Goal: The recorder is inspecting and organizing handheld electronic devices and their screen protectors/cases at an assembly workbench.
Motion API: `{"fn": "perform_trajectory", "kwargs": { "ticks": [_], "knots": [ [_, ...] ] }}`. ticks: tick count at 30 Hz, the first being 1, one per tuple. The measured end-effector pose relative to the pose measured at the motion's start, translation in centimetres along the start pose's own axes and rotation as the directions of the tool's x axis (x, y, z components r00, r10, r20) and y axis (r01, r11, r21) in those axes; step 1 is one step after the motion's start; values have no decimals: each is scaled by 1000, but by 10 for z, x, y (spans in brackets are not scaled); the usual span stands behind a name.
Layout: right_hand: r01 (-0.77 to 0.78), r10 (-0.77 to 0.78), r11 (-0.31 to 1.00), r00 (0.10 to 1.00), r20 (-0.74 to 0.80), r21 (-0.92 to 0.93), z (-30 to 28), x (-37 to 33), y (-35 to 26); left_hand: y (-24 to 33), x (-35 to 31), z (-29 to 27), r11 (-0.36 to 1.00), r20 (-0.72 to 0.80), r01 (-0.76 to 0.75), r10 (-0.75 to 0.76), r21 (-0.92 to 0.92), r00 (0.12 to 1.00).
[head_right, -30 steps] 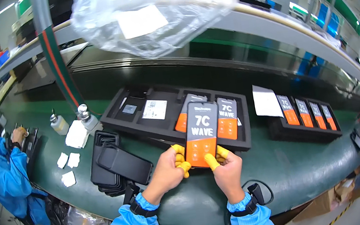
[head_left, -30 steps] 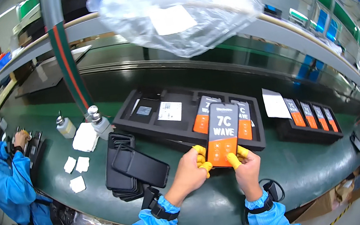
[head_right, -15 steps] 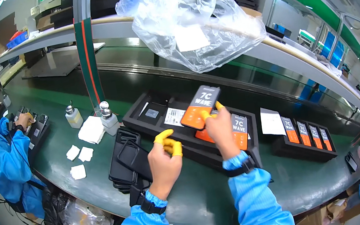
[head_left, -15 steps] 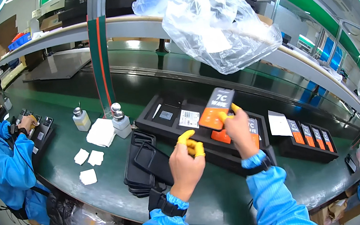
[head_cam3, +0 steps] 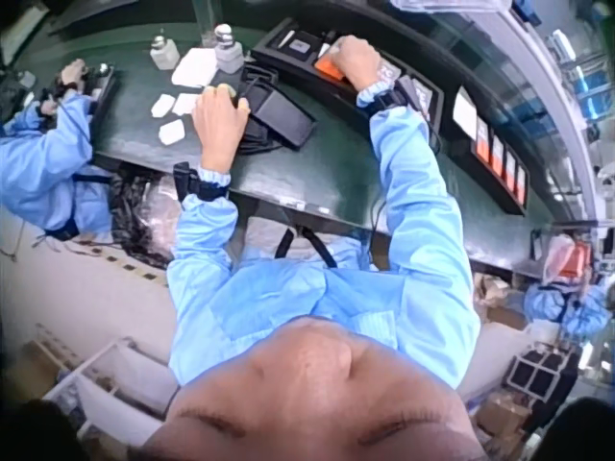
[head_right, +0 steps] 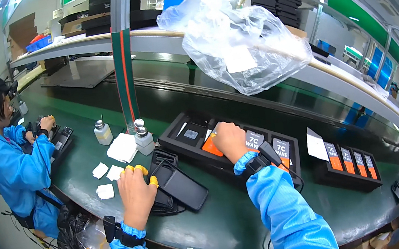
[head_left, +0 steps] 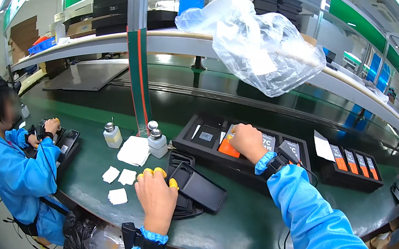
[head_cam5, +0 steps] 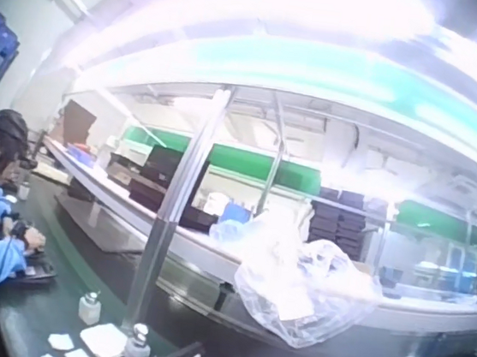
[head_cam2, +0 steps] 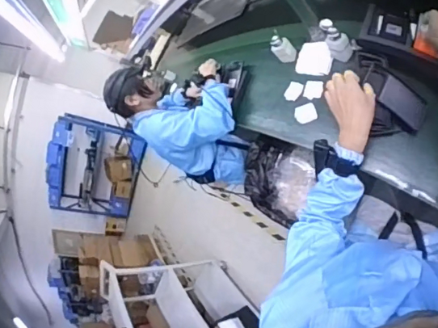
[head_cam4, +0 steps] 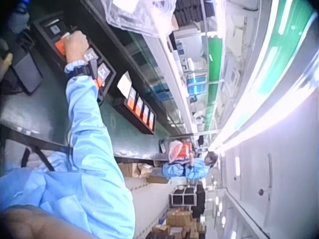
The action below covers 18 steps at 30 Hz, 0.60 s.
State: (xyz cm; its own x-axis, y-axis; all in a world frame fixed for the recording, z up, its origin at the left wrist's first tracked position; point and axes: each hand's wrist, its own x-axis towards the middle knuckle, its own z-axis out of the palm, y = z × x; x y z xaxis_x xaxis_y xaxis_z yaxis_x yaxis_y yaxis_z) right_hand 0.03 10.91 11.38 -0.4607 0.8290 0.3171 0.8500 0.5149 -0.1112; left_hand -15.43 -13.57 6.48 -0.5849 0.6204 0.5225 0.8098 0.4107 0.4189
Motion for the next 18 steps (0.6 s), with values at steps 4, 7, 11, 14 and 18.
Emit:
{"fn": "perform_trajectory", "kwargs": {
  "ticks": [4, 7, 11, 14, 18],
  "knots": [
    [48, -74, 962, 993, 88, 267, 4, 24, -46, 5, 1, 8, 999, -64, -40, 40, -5, 997],
    [-111, 75, 975, 980, 184, 195, 24, 40, -76, 11, 0, 9, 995, -72, -101, 100, -6, 992],
    [-215, 198, 972, 965, 170, 90, 33, 50, -84, 20, 1, 10, 992, -29, -118, 120, 44, 992],
    [-178, 159, 982, 953, 259, 53, 21, 50, -89, 22, 3, 11, 994, 16, -76, 75, 79, 997],
    [-209, 183, 973, 957, 225, 96, 1, 50, -85, 23, 8, 19, 986, 8, -123, 123, 112, 992]
  ]
}}
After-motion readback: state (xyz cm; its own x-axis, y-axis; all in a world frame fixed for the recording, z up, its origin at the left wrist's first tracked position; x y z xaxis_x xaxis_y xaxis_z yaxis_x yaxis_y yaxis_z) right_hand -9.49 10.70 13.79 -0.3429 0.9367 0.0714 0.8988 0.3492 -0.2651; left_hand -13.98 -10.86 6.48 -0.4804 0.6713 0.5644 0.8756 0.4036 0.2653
